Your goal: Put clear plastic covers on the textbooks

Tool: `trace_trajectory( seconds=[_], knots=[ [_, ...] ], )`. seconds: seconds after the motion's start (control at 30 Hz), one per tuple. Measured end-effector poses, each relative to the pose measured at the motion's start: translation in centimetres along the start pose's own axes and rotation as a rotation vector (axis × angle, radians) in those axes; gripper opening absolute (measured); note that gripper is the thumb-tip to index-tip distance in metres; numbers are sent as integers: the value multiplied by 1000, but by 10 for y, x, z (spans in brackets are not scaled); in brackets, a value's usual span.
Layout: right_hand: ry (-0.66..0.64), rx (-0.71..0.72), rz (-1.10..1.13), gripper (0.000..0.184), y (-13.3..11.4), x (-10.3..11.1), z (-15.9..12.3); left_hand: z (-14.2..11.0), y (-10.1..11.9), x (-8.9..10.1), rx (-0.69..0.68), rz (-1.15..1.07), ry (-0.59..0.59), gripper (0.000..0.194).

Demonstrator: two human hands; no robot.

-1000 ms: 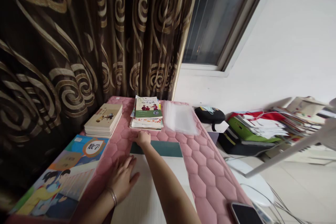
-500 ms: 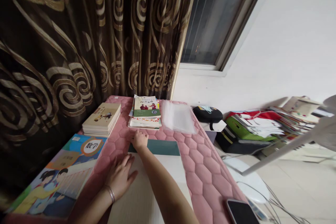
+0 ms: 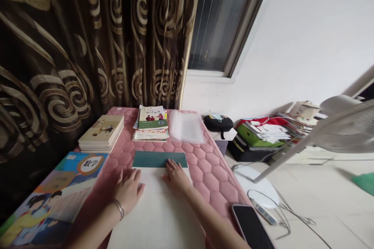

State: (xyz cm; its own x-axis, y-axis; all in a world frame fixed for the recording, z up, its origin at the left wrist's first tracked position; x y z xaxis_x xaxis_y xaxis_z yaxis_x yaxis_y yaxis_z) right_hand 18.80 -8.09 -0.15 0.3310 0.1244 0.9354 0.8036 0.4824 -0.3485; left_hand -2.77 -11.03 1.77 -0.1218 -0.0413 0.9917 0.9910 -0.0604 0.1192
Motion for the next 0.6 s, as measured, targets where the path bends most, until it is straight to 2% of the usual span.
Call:
trace_trajectory(
  seconds=[0.1,0.17,0.27,0.37,0.5,0.6],
  knots=[
    [-12,-101,-47,58,15,5,-27,4,26,1,59,56,4,52],
    [5,-103,-40,57,18,7,-33,10,50,-4,44,48,-29,55],
    [89,-84,-2,44,22,12,-30,19,88,-16,-129,-53,-145,58],
    [197,-159,23,31,36,20,-25,25,120,-27,-273,-125,-211,58],
    [271,-381,-58,15,64,28,-25,26,142,-32,-250,-145,-203,55],
    [272,-457,-83,20,79,30,-22,24,146,-34,-222,-141,-209,54]
  ],
)
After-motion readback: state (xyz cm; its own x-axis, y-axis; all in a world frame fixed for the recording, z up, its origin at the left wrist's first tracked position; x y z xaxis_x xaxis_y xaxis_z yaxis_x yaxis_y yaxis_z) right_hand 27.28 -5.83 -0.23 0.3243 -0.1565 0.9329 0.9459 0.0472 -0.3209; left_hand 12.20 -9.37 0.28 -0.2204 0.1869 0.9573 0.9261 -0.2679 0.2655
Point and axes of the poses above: each hand's wrist, its own z-axis towards the middle knuckle, its own x-axis out of the back of the hand, y = z × x, the point moved 1 cm from there along z, towards the middle knuckle, and after that the axes turned 13 degrees about x, right-handed, at the moved point
